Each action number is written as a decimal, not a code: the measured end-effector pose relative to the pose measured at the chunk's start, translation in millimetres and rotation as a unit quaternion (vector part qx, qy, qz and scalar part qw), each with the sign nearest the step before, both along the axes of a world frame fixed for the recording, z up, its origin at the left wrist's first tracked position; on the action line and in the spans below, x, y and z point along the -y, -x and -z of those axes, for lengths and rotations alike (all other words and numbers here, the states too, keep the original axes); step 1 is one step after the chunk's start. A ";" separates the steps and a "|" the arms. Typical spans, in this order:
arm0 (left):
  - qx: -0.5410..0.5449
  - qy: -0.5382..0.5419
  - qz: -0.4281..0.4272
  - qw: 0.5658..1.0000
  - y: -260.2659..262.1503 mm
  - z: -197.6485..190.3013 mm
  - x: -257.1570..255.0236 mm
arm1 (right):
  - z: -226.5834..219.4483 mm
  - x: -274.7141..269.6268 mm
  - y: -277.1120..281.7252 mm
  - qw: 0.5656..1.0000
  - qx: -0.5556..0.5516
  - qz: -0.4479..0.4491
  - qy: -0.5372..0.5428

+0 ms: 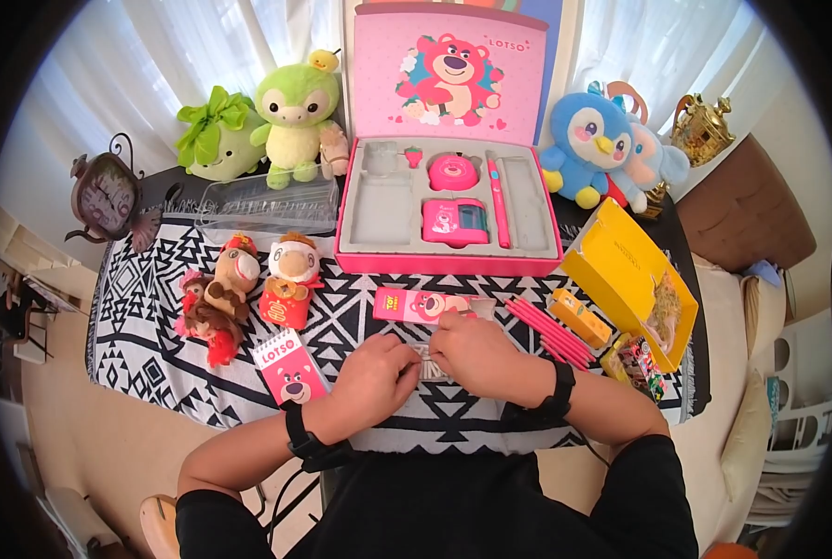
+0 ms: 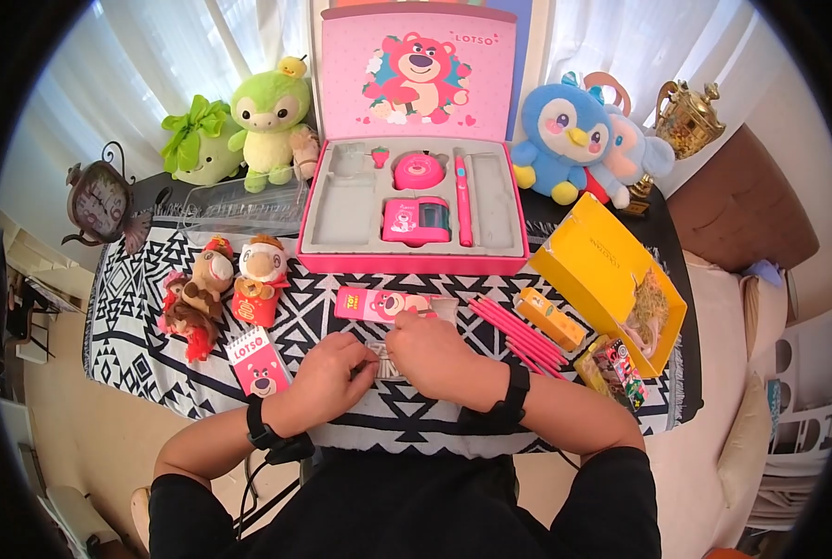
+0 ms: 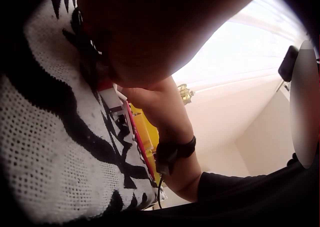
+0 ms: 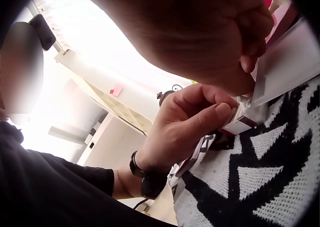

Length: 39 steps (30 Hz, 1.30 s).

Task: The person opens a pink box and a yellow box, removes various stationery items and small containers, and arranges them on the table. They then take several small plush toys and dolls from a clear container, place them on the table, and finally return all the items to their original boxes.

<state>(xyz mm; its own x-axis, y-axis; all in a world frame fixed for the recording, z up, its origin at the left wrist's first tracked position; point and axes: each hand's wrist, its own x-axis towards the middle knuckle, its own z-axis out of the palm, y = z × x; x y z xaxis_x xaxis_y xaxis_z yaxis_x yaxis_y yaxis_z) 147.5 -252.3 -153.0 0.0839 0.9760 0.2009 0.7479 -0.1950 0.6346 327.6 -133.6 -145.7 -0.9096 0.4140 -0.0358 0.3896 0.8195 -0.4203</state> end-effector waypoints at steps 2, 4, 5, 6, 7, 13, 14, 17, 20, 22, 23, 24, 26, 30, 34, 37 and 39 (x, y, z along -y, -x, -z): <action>-0.002 -0.006 -0.001 1.000 -0.2 0.6 0.1 | -2.2 0.7 1.7 1.000 0.008 0.000 -0.002; 0.002 -0.009 0.001 1.000 0.1 0.7 -0.4 | -2.5 0.6 2.3 1.000 0.016 0.000 -0.005; 0.002 -0.009 0.001 1.000 0.6 0.9 -0.5 | -1.6 -0.1 2.4 1.000 0.018 0.000 0.000; 0.001 -0.003 0.003 1.000 1.2 1.1 -0.2 | -1.0 -0.4 2.5 1.000 0.020 0.000 0.004; 0.000 0.003 0.005 1.000 1.5 1.3 0.1 | -2.9 -0.2 1.6 1.000 0.020 -0.001 0.004; 0.004 -0.001 0.005 1.000 0.6 -0.2 1.2 | -9.8 0.5 -2.2 0.999 0.001 0.000 -0.044; 0.004 -0.001 0.005 1.000 1.1 0.2 1.6 | -13.7 0.8 -1.0 0.999 0.022 -0.010 -0.044; 0.008 -0.007 -0.002 1.000 3.5 1.6 3.9 | -12.7 0.4 -2.4 0.999 0.030 -0.015 -0.042; 0.007 0.012 0.011 1.000 5.6 0.2 6.8 | -9.1 -0.3 -4.0 0.999 0.016 -0.012 -0.042; 0.008 0.019 0.010 1.000 5.1 -0.7 7.0 | -8.8 -0.7 -5.1 0.999 0.015 -0.015 -0.043; 0.008 0.018 0.011 1.000 5.7 -1.1 6.5 | -9.1 -1.2 -5.7 0.999 0.018 -0.017 -0.042; 0.006 0.009 0.022 1.000 7.0 -1.9 5.5 | -9.5 -1.9 -6.3 0.999 0.021 -0.019 -0.040; 0.004 0.000 0.034 0.999 12.0 -3.6 2.9 | -21.0 -6.2 -10.2 0.998 -0.004 0.004 -0.058; -0.007 -0.026 -0.043 0.999 25.1 -17.2 -8.6 | -26.6 -8.5 -32.0 0.991 -0.076 0.061 -0.090; 0.013 0.070 -0.054 0.996 27.8 -22.4 -2.6 | -35.4 1.0 -51.9 0.995 0.011 0.081 -0.059; 0.021 0.118 -0.010 0.993 22.2 -16.4 2.4 | -32.1 5.2 -60.6 0.993 0.035 0.108 -0.035; 0.004 0.104 0.018 0.994 20.5 -15.3 1.5 | -31.7 4.0 -63.0 0.993 0.025 0.114 0.006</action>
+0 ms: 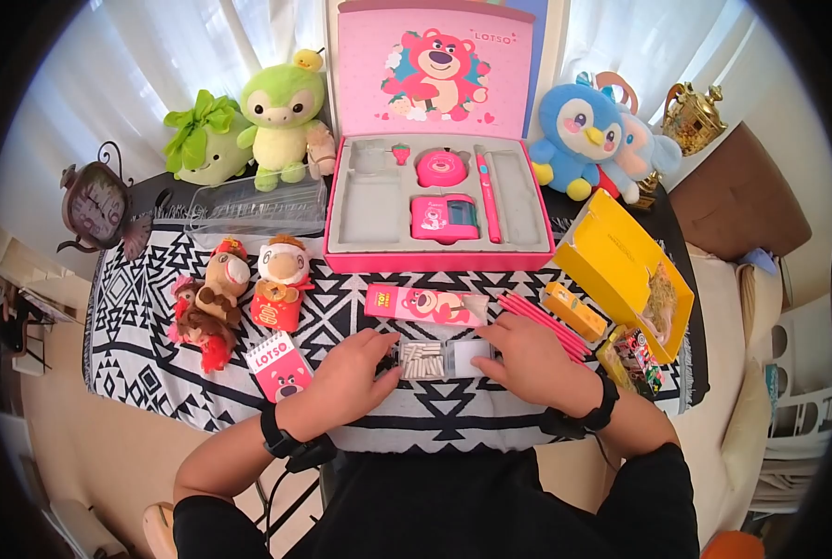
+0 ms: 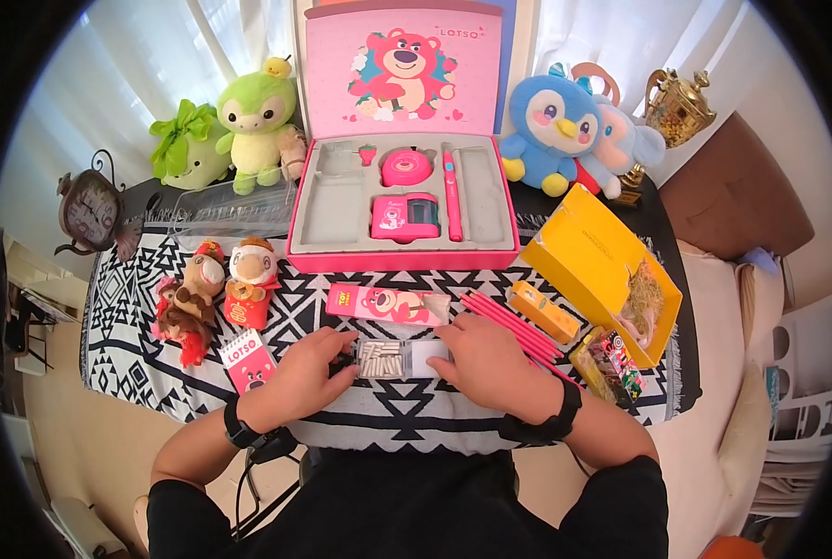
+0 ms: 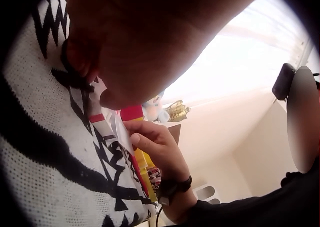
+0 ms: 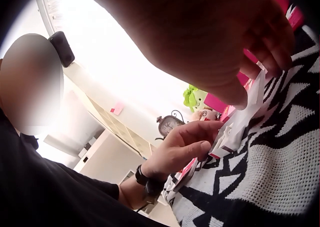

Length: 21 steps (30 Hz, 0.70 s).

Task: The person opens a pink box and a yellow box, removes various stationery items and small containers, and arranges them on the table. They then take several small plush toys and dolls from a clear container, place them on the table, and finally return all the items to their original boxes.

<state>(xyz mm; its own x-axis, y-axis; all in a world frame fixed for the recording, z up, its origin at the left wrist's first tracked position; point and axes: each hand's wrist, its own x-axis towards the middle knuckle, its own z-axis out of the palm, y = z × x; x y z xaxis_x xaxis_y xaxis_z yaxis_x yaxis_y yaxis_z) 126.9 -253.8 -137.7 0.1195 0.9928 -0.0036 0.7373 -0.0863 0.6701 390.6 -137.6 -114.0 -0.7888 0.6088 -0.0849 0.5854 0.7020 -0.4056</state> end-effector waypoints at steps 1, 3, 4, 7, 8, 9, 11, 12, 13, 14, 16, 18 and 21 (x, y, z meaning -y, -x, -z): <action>-0.004 -0.002 0.007 1.000 -0.5 -1.0 -0.4 | -1.0 -0.9 -1.2 1.000 0.000 0.001 0.000; -0.009 -0.005 0.010 1.000 0.2 -4.1 -0.7 | -4.8 -2.9 -2.0 0.998 -0.013 -0.011 0.061; -0.011 0.003 0.022 1.000 1.8 -6.3 -1.1 | -8.9 -1.9 -0.5 0.998 -0.014 -0.013 0.060; 0.004 0.018 0.030 0.999 5.2 -6.2 -1.1 | -20.3 1.6 8.6 0.965 -0.127 0.058 0.223; 0.021 0.025 0.028 0.999 6.4 -5.0 -1.5 | -22.5 -0.4 15.3 0.960 -0.172 -0.023 0.218; 0.020 0.025 0.031 0.999 8.7 -3.7 -1.5 | -23.6 -0.1 21.6 0.948 -0.215 -0.103 0.210; 0.030 0.023 -0.010 0.999 13.9 -0.8 -0.2 | 7.5 9.4 35.2 0.961 -0.211 -0.114 0.138; 0.028 0.023 -0.009 0.999 15.3 -0.3 -0.1 | 16.5 13.4 43.2 0.968 -0.203 -0.129 0.066; -0.023 -0.011 -0.019 0.999 17.1 -0.1 1.1 | 18.2 15.6 48.0 0.975 -0.170 -0.128 0.059; -0.074 -0.043 -0.031 0.996 18.9 -0.2 3.0 | 19.9 17.2 53.4 0.975 -0.172 -0.130 0.060; -0.102 -0.023 -0.034 0.994 20.9 -2.4 6.5 | 24.0 19.1 61.9 0.988 -0.100 -0.113 0.037; -0.127 -0.004 -0.036 0.991 22.4 -2.6 7.7 | 22.5 18.3 67.1 0.990 -0.076 -0.113 0.043; -0.124 0.014 -0.033 0.992 25.0 -3.6 7.2 | 27.5 13.9 69.8 0.990 -0.059 -0.115 0.053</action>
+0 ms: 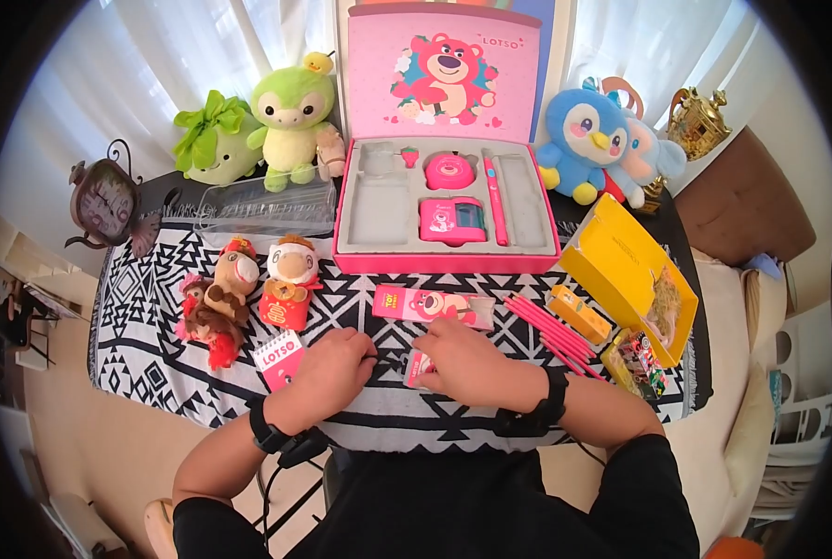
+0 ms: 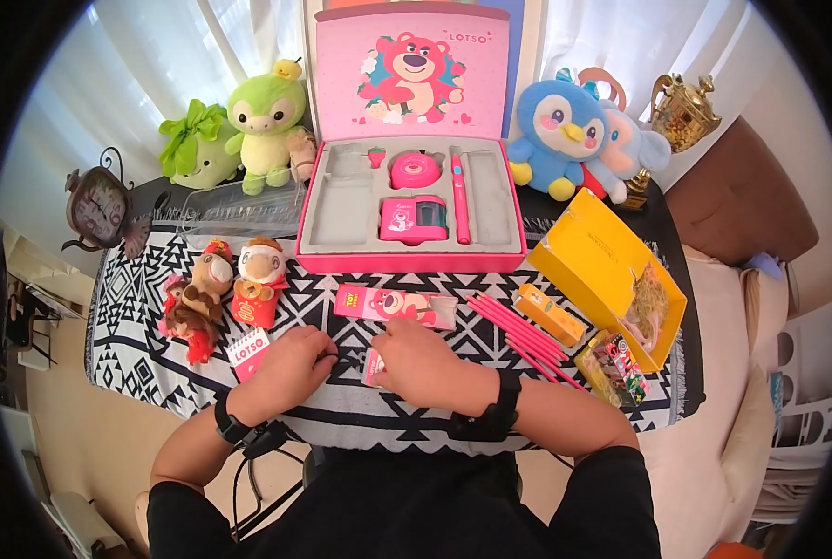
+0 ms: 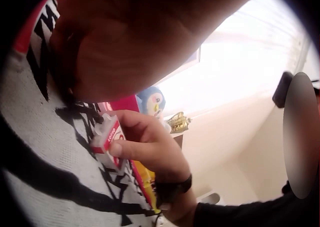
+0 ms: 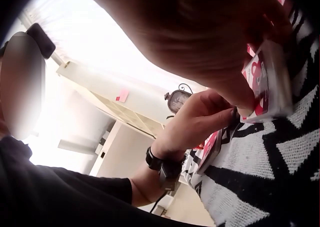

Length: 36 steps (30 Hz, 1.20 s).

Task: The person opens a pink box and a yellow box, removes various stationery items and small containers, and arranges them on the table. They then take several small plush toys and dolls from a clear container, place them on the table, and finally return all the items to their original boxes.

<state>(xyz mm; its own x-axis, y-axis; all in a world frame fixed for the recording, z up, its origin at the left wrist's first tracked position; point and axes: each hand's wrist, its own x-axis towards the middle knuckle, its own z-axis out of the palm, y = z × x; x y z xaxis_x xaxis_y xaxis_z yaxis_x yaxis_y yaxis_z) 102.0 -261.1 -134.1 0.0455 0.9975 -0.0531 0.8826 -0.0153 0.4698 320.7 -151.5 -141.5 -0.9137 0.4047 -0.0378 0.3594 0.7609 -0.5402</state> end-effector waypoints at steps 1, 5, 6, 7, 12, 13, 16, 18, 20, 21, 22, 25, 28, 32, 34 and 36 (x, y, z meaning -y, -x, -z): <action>0.058 0.042 -0.014 0.997 0.3 -3.2 -0.9 | 2.8 -2.4 -0.5 1.000 -0.008 -0.002 0.005; 0.450 0.205 -0.096 0.864 9.6 -0.5 -5.0 | 2.1 -10.6 -1.6 0.994 0.019 -0.008 0.108; 0.452 0.204 -0.097 0.863 10.4 -1.5 -5.7 | -4.0 -13.0 -3.4 0.984 0.017 0.022 0.174; 0.516 0.222 -0.076 0.824 11.0 -4.0 -6.5 | -7.4 -14.8 -6.4 0.970 0.014 0.052 0.239; 0.523 0.196 -0.040 0.829 2.3 -12.1 -10.7 | -15.4 -24.1 -22.6 0.921 0.012 0.111 0.372; 0.499 0.186 -0.025 0.846 -0.8 -12.9 -10.3 | -9.2 -23.4 -25.8 0.894 -0.023 0.128 0.428; 0.448 0.185 0.025 0.874 -3.7 -10.8 -12.6 | -0.2 -18.8 -31.7 0.861 -0.079 0.152 0.479; 0.419 0.194 0.059 0.885 -5.6 -9.2 -14.7 | 6.5 -17.3 -32.2 0.859 -0.102 0.158 0.476; 0.457 0.196 0.091 0.863 -12.0 -8.3 -15.9 | 14.1 -17.1 -30.1 0.859 -0.159 0.159 0.459; 0.455 0.197 0.093 0.863 -18.1 -7.4 -16.1 | 12.6 -16.5 -29.0 0.859 -0.161 0.160 0.459; 0.484 0.184 0.103 0.849 -25.9 -5.9 -15.5 | 8.1 -16.2 -26.8 0.858 -0.169 0.173 0.454; 0.512 0.183 0.115 0.831 -32.3 -3.1 -15.1 | 4.1 -16.6 -20.4 0.853 -0.205 0.182 0.445; 0.497 0.205 0.127 0.834 -34.2 -3.6 -15.4 | 3.6 -11.8 -15.2 0.815 -0.270 0.204 0.470; 0.535 0.214 0.132 0.806 -56.1 -4.2 -7.8 | -0.3 -7.0 -3.7 0.720 -0.370 0.252 0.530; 0.540 0.195 0.129 0.808 -60.6 -1.1 -7.3 | -1.3 -3.8 0.4 0.683 -0.419 0.280 0.529; 0.538 0.161 0.132 0.817 -65.5 2.0 -7.7 | -8.8 -4.5 -1.4 0.667 -0.412 0.289 0.550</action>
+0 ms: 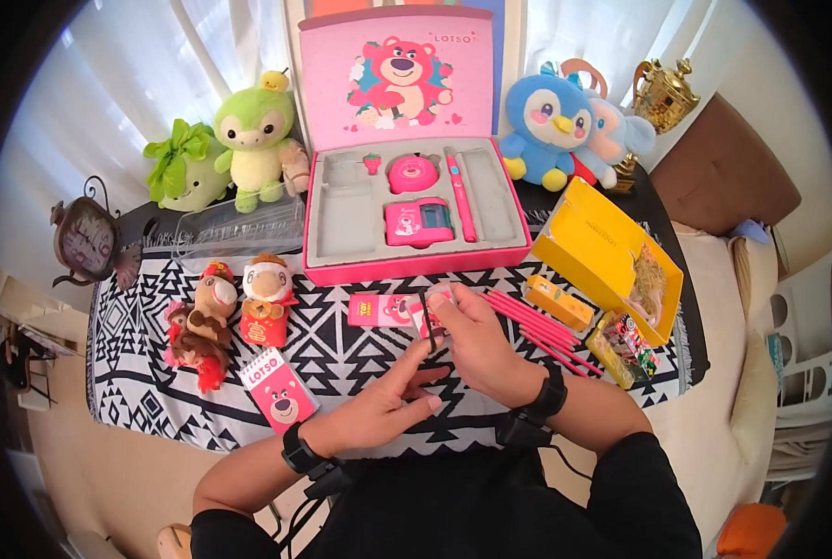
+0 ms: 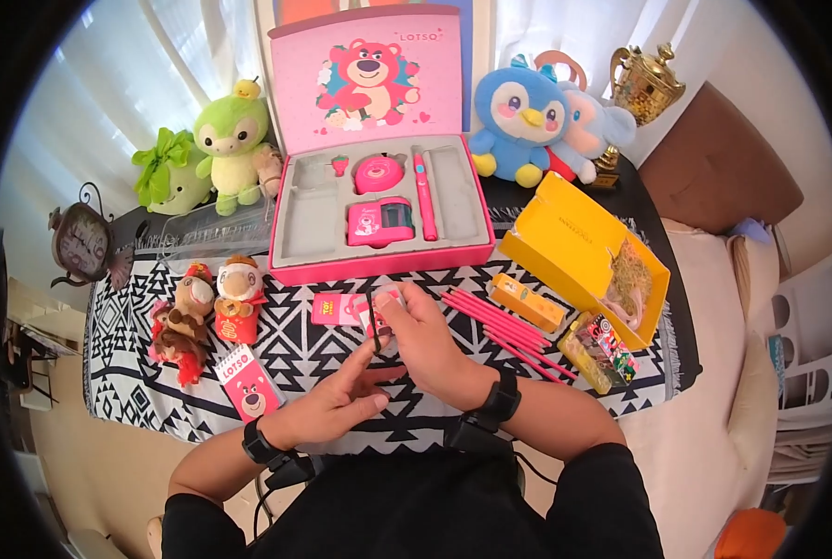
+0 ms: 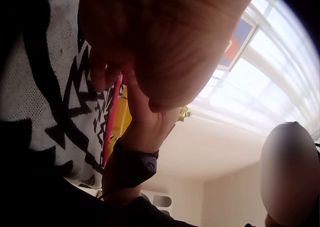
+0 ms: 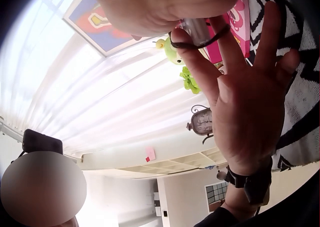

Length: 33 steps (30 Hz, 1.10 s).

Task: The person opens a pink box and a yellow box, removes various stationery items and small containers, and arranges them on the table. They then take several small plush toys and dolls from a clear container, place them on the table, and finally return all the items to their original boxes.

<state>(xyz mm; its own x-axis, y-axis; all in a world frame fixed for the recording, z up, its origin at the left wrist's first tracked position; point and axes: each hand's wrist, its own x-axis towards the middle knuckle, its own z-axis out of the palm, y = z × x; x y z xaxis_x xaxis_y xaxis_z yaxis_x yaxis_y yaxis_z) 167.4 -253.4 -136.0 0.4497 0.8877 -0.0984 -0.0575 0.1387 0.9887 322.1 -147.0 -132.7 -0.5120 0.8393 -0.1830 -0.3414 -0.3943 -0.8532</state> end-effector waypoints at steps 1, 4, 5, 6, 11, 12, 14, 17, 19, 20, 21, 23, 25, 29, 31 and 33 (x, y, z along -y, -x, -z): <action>0.001 0.001 0.002 1.000 -3.0 1.1 0.4 | -1.6 -0.1 -0.4 1.000 -0.003 -0.012 0.026; -0.109 -0.080 0.018 0.991 -10.9 6.0 -2.4 | -3.7 0.5 2.9 0.998 -0.026 -0.014 0.047; -0.112 -0.081 0.019 0.990 -12.4 4.5 -3.6 | -6.5 0.2 3.6 0.997 -0.033 -0.017 0.066; -0.129 -0.098 0.013 0.987 -14.0 3.0 -5.0 | -4.4 -1.2 4.6 0.997 -0.036 -0.014 0.064; -0.125 -0.136 0.014 0.983 -22.0 2.6 1.2 | 0.6 -8.7 0.5 0.996 -0.056 0.040 0.053; -0.149 -0.169 0.010 0.974 -19.2 -0.3 1.5 | -2.0 -12.2 -5.5 0.997 -0.059 0.030 0.044; -0.206 -0.196 0.005 0.959 8.0 12.7 -1.9 | 1.4 -19.7 -17.5 0.998 -0.056 0.017 -0.007; -0.224 -0.146 -0.198 0.943 9.9 -18.6 -17.5 | 8.5 -18.5 -35.0 0.996 -0.003 -0.016 -0.090; -0.092 -0.044 -0.198 0.975 -4.8 -18.7 -18.1 | 5.0 1.9 -37.2 0.944 0.201 -0.038 -0.258; -0.092 -0.044 -0.196 0.975 -6.6 -12.7 -15.8 | 9.9 9.7 -34.6 0.944 0.174 -0.030 -0.280; -0.104 -0.021 -0.160 0.981 -8.4 -2.0 -13.8 | 10.4 13.4 -37.7 0.944 0.174 -0.027 -0.279; -0.115 0.003 -0.117 0.986 -9.8 4.4 -15.0 | 5.7 18.4 -47.4 0.941 0.198 -0.105 -0.252; -0.175 0.024 -0.054 0.983 -4.7 2.8 -18.1 | 4.7 11.5 -65.8 0.937 0.242 -0.148 -0.202; -0.343 -0.214 0.000 0.915 3.0 -10.2 -22.9 | 12.0 1.5 -89.2 0.932 0.202 -0.246 -0.172; -0.488 -0.327 -0.085 0.805 10.5 -18.4 -33.9 | 8.5 -2.0 -96.2 0.957 0.218 -0.147 -0.123; -0.559 -0.306 -0.144 0.757 24.9 -21.6 -46.7 | -1.3 -8.2 -97.3 0.970 0.205 -0.100 -0.082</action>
